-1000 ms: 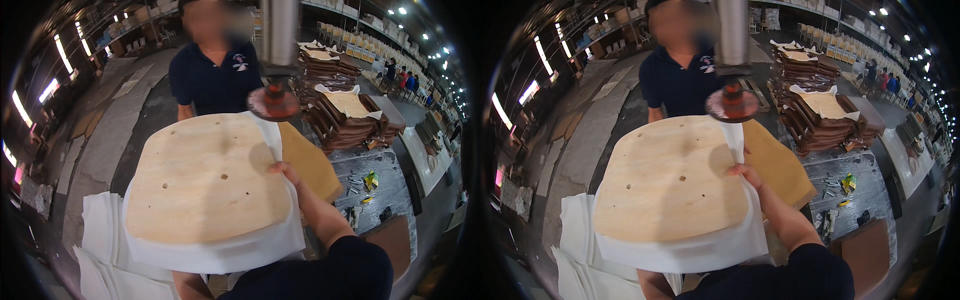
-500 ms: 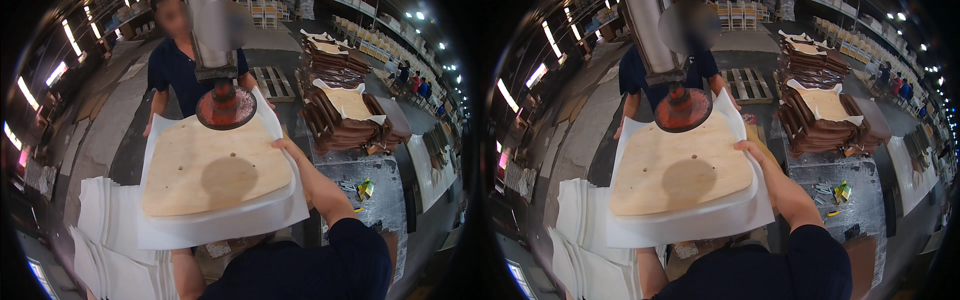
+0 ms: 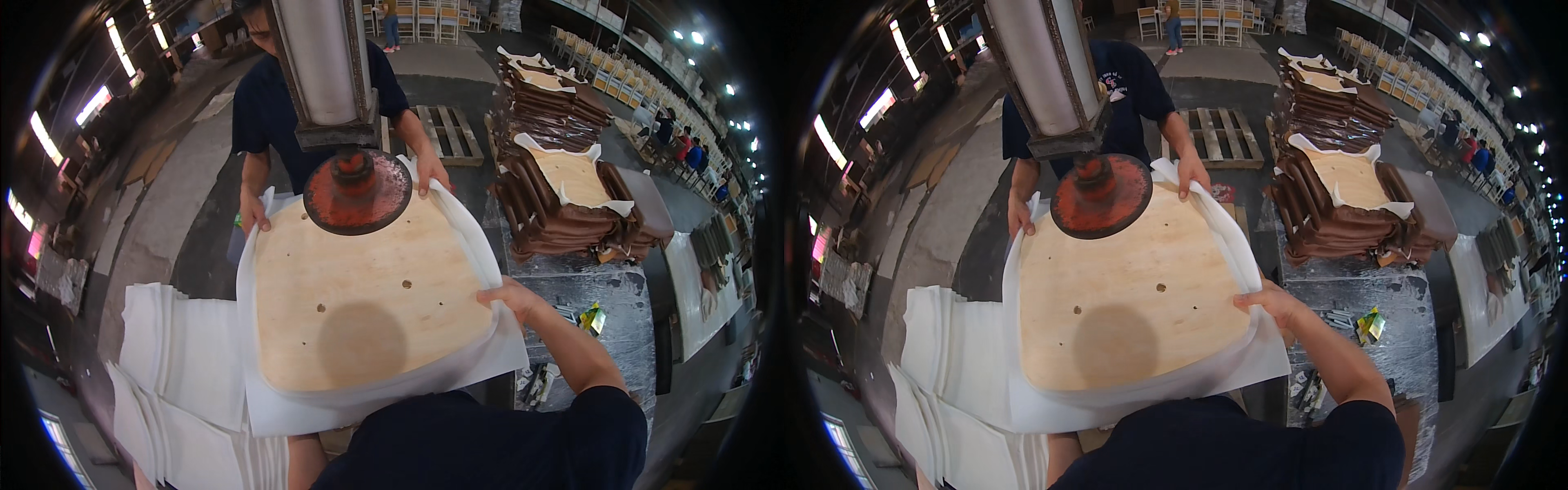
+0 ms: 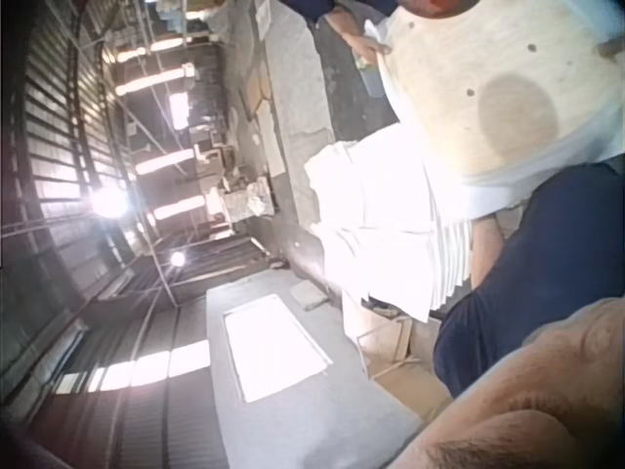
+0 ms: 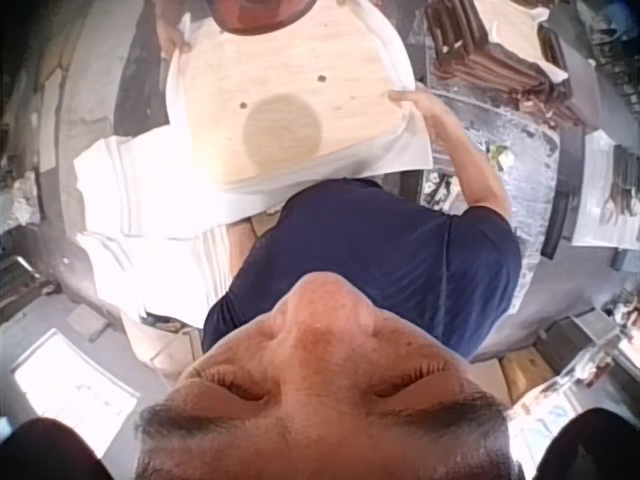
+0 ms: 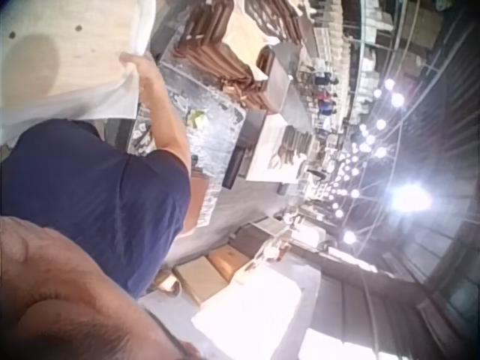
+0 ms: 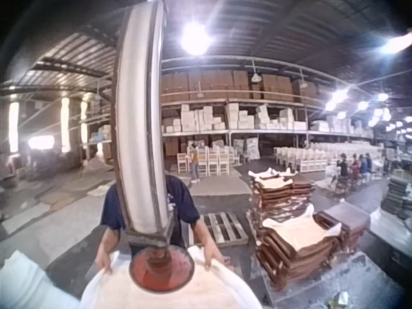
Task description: The person places a white fabric sheet over a wooden chair seat base, aligns it, and uses a pneumatic staple gun to secure the fabric to the underside of the seat. A coworker assists by holding the seat and applying glue. The process is repeated for multiple seats.
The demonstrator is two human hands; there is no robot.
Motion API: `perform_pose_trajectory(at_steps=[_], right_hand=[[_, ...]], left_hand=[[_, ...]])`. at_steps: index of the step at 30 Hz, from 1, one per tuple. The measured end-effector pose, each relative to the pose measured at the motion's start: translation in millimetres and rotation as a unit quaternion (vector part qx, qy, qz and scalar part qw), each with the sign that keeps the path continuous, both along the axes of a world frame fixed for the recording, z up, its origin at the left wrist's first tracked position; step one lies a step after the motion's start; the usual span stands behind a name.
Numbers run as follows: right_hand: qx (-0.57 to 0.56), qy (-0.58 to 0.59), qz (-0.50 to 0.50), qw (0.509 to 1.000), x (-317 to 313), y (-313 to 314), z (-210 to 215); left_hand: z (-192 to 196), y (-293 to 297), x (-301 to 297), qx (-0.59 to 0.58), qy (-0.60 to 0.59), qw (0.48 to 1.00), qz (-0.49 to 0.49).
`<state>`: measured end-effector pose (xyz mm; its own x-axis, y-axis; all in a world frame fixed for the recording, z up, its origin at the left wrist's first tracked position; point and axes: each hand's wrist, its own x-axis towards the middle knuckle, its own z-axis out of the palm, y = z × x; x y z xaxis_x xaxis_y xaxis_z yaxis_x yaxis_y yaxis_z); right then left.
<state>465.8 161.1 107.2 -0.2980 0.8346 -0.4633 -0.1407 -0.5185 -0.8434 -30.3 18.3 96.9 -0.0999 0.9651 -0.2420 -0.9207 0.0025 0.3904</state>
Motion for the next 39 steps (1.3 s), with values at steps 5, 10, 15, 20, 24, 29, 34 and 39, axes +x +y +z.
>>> perform_pose_trajectory(at_steps=[5,10,15,20,24,29,34,39], right_hand=[[-0.063,-0.038,-0.059,0.996,-5,-13,-1],[0.074,-0.176,-0.003,0.982,6,-2,-24],[0.133,-0.320,-0.027,0.938,13,20,-58],[0.184,-0.457,0.011,0.870,6,25,-65],[0.188,-0.499,0.017,0.846,7,20,-64],[0.173,-0.553,0.056,0.813,-7,26,-64],[0.182,-0.572,0.116,0.791,6,32,-69],[0.183,-0.563,0.162,0.790,3,31,-63]], left_hand=[[-7,-13,7,0.004,-0.024,1.000,-0.002],[-16,6,19,-0.028,0.028,0.999,0.031],[-61,19,25,-0.177,0.319,0.925,0.111],[-82,14,27,-0.158,0.460,0.865,0.120],[-83,15,37,-0.149,0.611,0.771,0.102],[-91,19,43,-0.150,0.790,0.575,0.149],[-90,18,45,-0.109,0.861,0.493,0.059],[-99,18,32,-0.103,0.907,0.398,0.092]])
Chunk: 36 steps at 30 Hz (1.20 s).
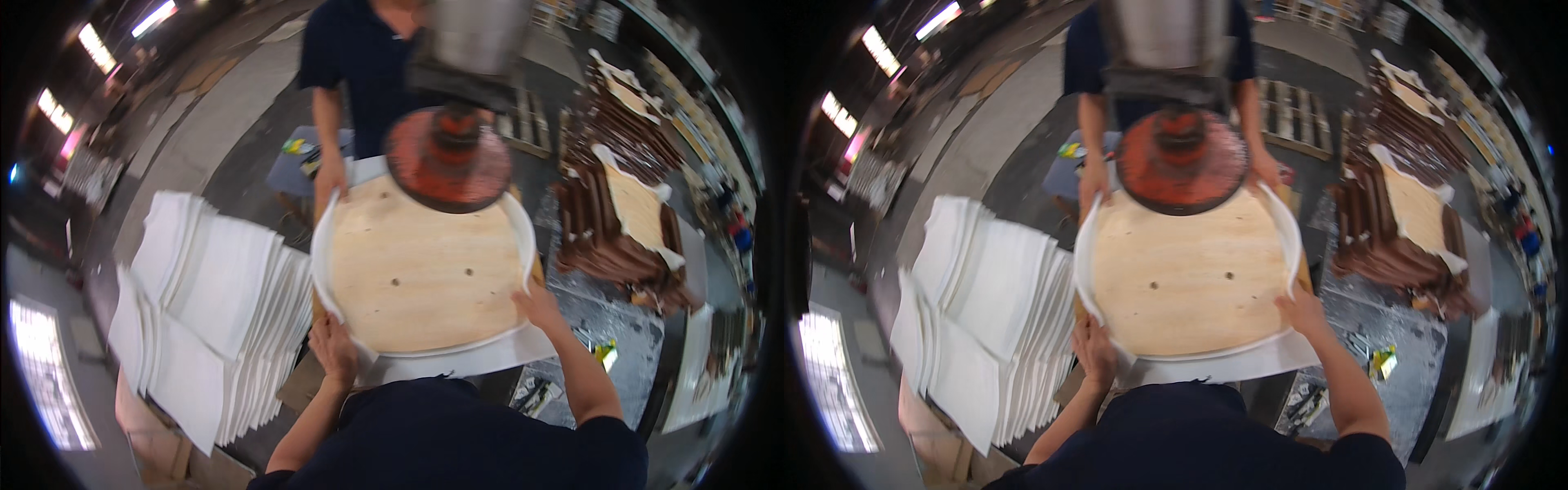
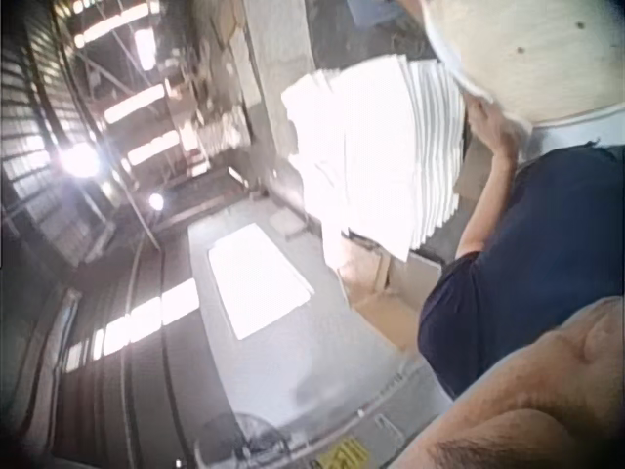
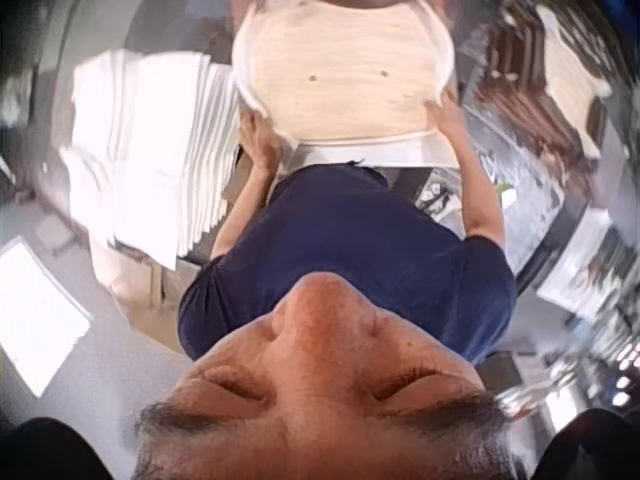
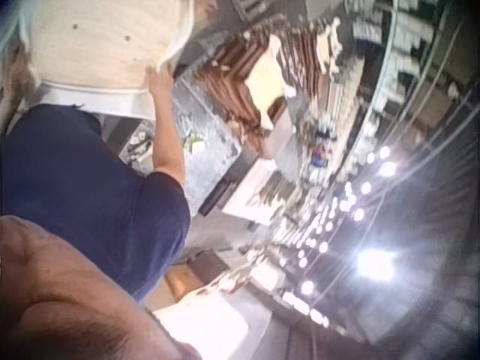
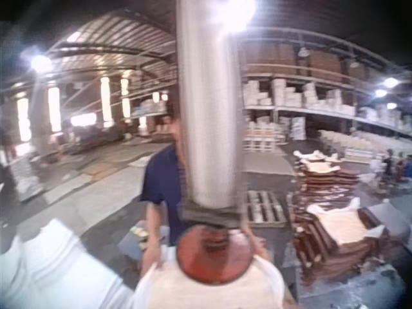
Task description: The person places a white fabric sheet over a wooden chair seat base, aligns it, and uses a pneumatic staple gun to secure the fabric to the underside of the seat. A coworker assists by holding the seat and applying glue. The process is repeated for multiple seats.
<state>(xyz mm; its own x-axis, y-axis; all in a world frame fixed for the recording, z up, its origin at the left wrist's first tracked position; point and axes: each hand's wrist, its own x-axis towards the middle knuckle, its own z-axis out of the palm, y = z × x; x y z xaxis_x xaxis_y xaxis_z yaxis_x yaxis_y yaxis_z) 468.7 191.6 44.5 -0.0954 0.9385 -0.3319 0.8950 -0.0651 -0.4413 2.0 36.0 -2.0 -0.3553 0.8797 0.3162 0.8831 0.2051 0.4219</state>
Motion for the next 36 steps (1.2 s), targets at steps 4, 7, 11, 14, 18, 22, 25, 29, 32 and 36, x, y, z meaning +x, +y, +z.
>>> perform_pose_trajectory(at_steps=[4,7,11,14,18,22,25,29,32,36], right_hand=[[0.008,-0.019,-0.002,1.000,-4,-5,-5],[0.020,0.014,-0.006,1.000,-5,-12,-7],[0.011,0.006,-0.038,0.999,2,-13,3],[0.046,-0.024,-0.069,0.996,-8,-21,4],[0.077,-0.060,-0.055,0.994,-20,-20,13],[0.132,0.076,-0.208,0.966,55,7,-1],[-0.043,0.297,-0.322,0.898,50,26,-13],[-0.160,0.355,-0.296,0.872,71,33,-15],[-0.187,0.322,-0.266,0.889,53,41,-11],[-0.136,0.271,-0.206,0.930,35,40,-11]], left_hand=[[1,-11,5,-0.030,0.037,0.998,0.038],[-2,-17,2,-0.079,-0.036,0.994,0.066],[4,-8,-4,-0.094,-0.130,0.983,0.089],[8,-4,-29,-0.065,-0.168,0.982,0.053],[28,-18,-55,-0.100,-0.253,0.959,0.082],[31,16,-61,-0.049,-0.676,0.727,0.109],[33,-3,-85,0.015,-0.729,0.676,0.108],[25,3,-87,-0.096,-0.762,0.637,0.068],[30,2,-95,-0.139,-0.726,0.671,0.065],[36,16,-79,-0.224,-0.602,0.743,0.189]])
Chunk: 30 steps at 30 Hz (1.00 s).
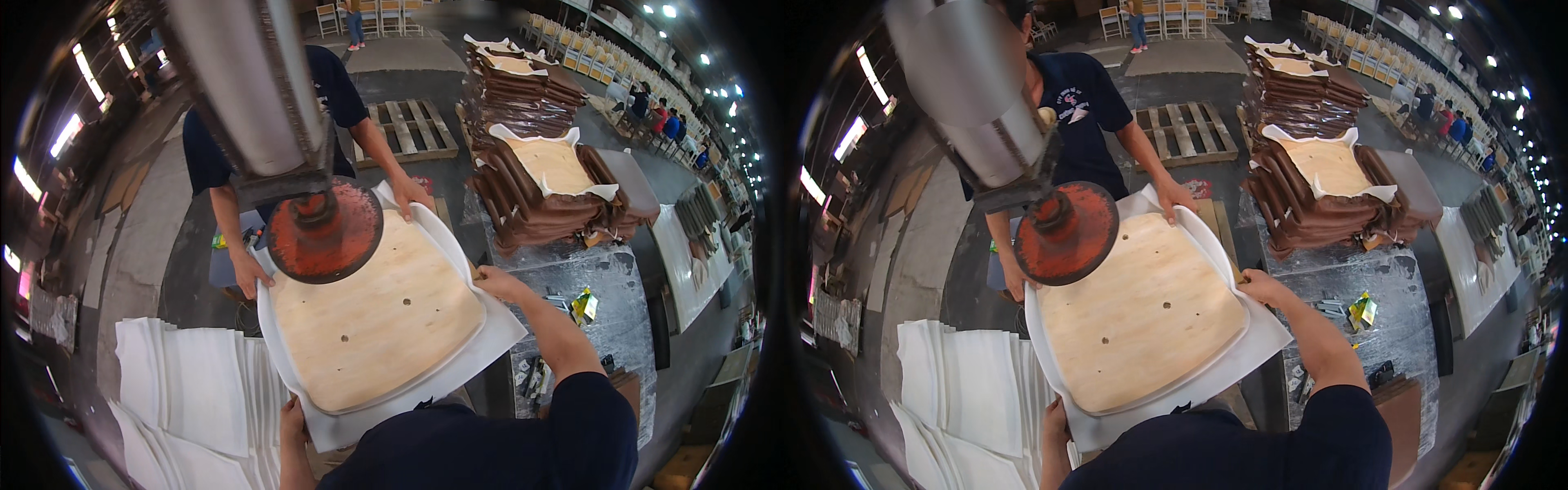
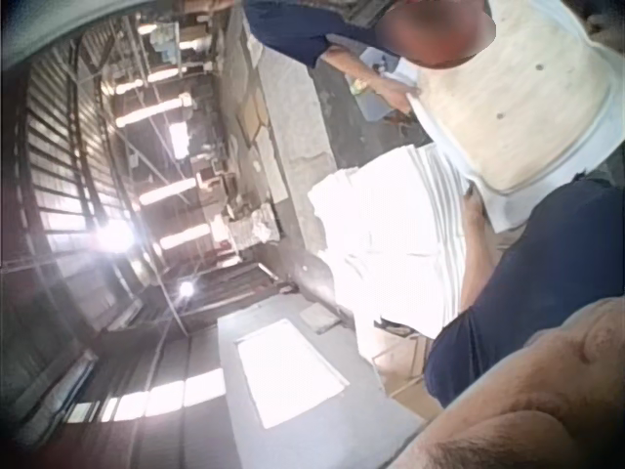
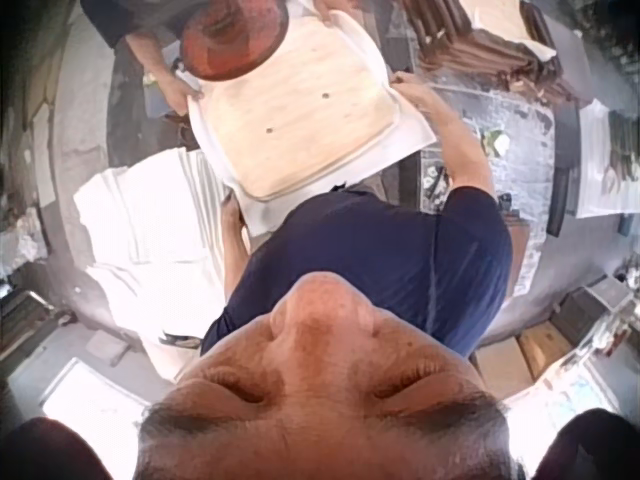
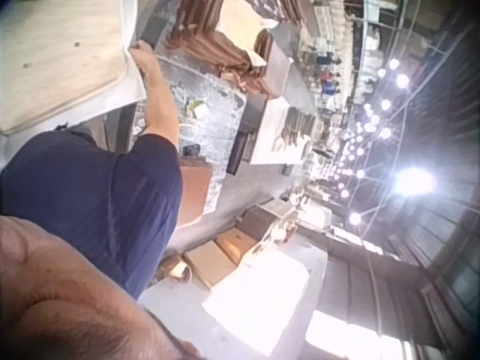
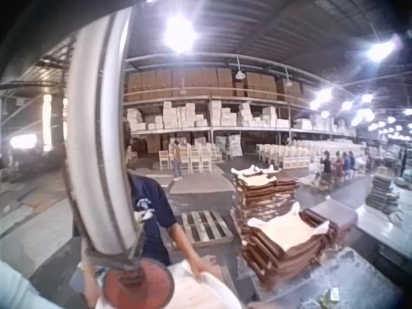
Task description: The person places a white fabric sheet over a wooden chair seat base, aligns it, and uses a pneumatic staple gun to secure the fabric to the underside of the seat. A coworker assists by holding the seat and applying glue. The process is repeated for multiple seats.
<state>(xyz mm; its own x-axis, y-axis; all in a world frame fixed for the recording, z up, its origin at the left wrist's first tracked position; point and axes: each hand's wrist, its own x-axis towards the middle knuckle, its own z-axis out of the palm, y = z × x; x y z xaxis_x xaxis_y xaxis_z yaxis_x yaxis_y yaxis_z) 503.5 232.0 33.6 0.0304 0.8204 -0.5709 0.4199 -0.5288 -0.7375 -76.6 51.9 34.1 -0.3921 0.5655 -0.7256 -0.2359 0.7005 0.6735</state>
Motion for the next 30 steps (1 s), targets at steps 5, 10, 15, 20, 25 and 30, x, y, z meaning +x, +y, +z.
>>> perform_pose_trajectory(at_steps=[5,10,15,20,25,30], right_hand=[[0.221,-0.216,0.023,0.951,2,-21,-15],[0.265,-0.327,-0.001,0.907,-50,-43,-22],[0.430,-0.295,-0.007,0.853,-55,-53,-22],[0.417,-0.283,-0.057,0.862,-50,-51,-30],[0.380,-0.268,-0.058,0.883,-53,-46,-34],[0.404,-0.280,-0.070,0.868,-46,-50,-39]], left_hand=[[1,28,31,-0.013,0.153,0.985,-0.082],[-15,12,66,0.043,0.577,0.800,-0.156],[-38,6,72,0.113,0.600,0.787,-0.092],[-35,14,67,0.087,0.576,0.807,-0.095],[-35,8,63,0.101,0.555,0.822,-0.076],[-35,12,66,0.116,0.552,0.821,-0.082]])
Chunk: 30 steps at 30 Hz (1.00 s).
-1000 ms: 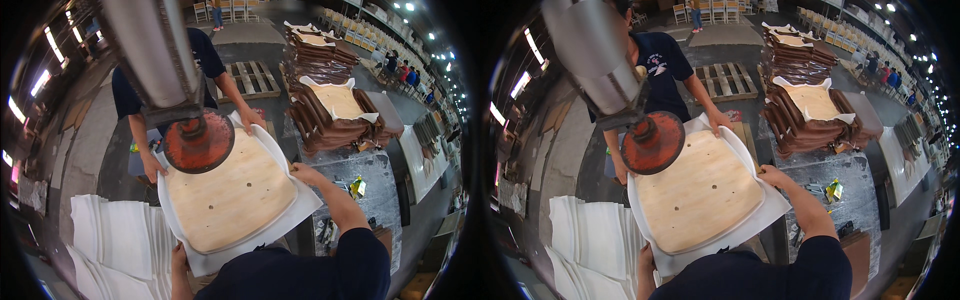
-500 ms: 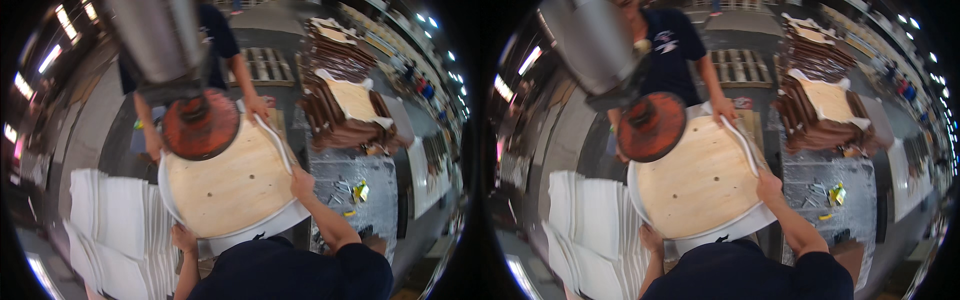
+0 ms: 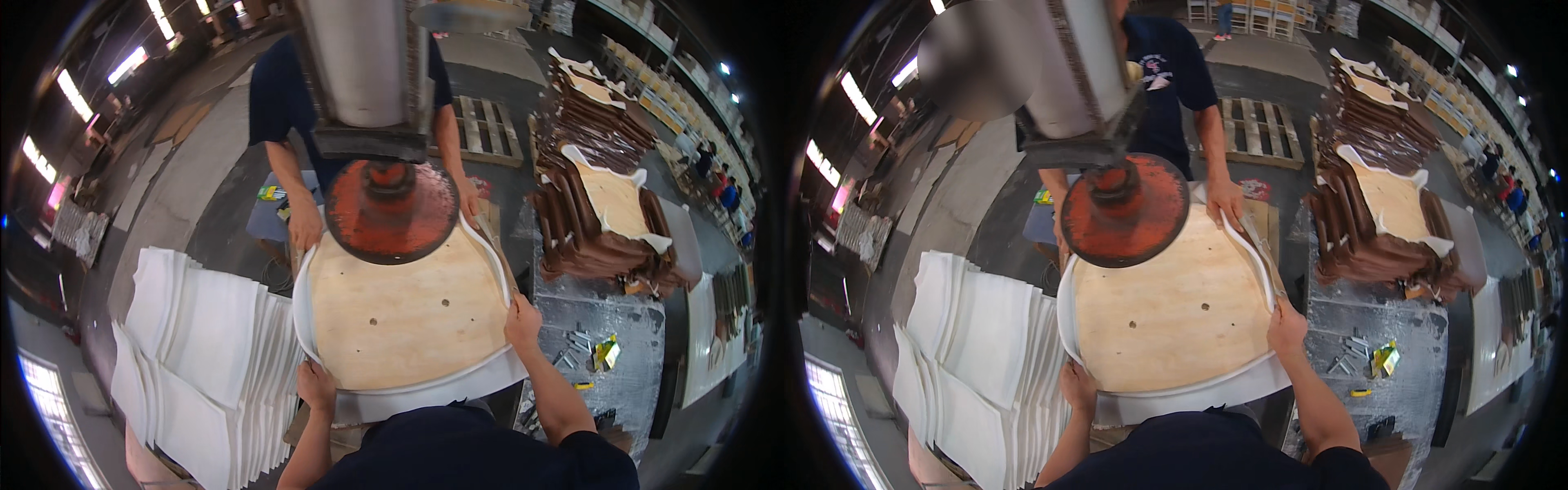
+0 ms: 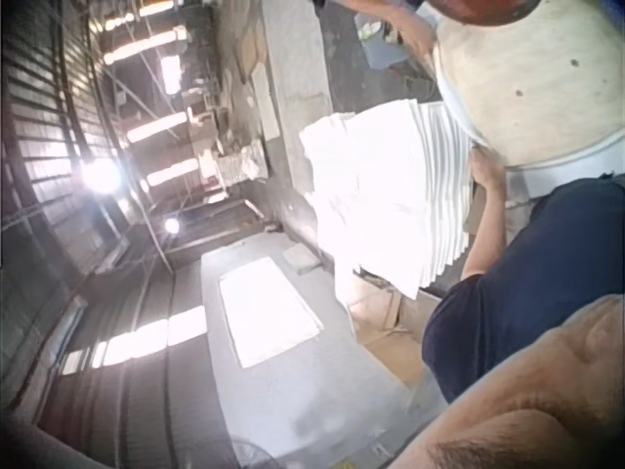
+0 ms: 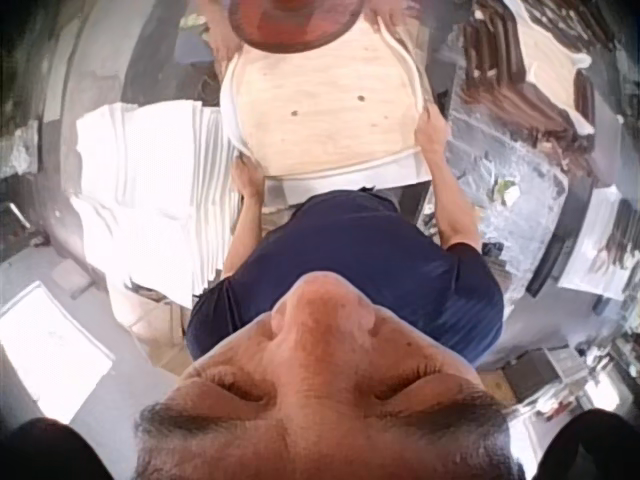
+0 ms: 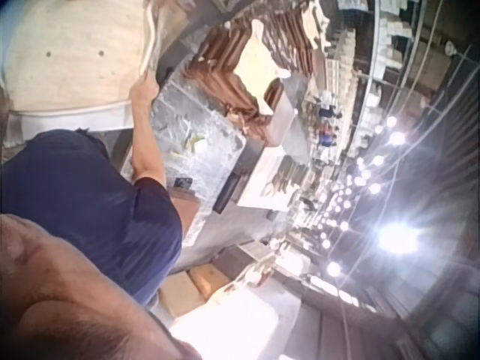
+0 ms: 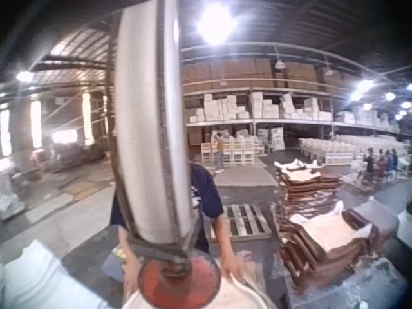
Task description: The person places a white fabric sheet over a wooden chair seat base, aligns it, and uses a pneumatic staple gun to secure the fabric to the underside of the seat. A coworker assists by holding the seat and applying glue. The process is repeated for multiple seats.
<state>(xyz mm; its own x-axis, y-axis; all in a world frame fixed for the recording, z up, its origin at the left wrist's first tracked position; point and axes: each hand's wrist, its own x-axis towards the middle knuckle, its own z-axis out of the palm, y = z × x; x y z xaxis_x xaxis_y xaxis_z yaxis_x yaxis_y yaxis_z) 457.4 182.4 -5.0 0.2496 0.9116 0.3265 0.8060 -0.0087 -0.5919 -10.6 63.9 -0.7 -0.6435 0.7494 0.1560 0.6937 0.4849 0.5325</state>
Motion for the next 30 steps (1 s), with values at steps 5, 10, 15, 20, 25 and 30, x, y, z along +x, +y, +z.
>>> perform_pose_trajectory(at_steps=[5,10,15,20,25,30], right_hand=[[-0.025,0.044,-0.013,0.999,1,2,-1],[-0.103,0.212,-0.015,0.972,26,3,10],[-0.283,0.124,-0.025,0.951,37,13,25],[-0.333,0.211,-0.002,0.919,44,8,28],[-0.378,0.189,0.031,0.906,42,25,31],[-0.262,-0.024,0.076,0.962,36,20,15]], left_hand=[[6,-4,2,0.001,-0.043,0.999,-0.003],[19,4,-6,0.033,-0.100,0.994,-0.032],[27,13,-51,-0.075,-0.188,0.975,-0.089],[24,20,-71,-0.056,-0.479,0.876,-0.014],[21,35,-81,-0.100,-0.438,0.893,0.033],[11,40,-63,-0.051,-0.255,0.965,-0.044]])
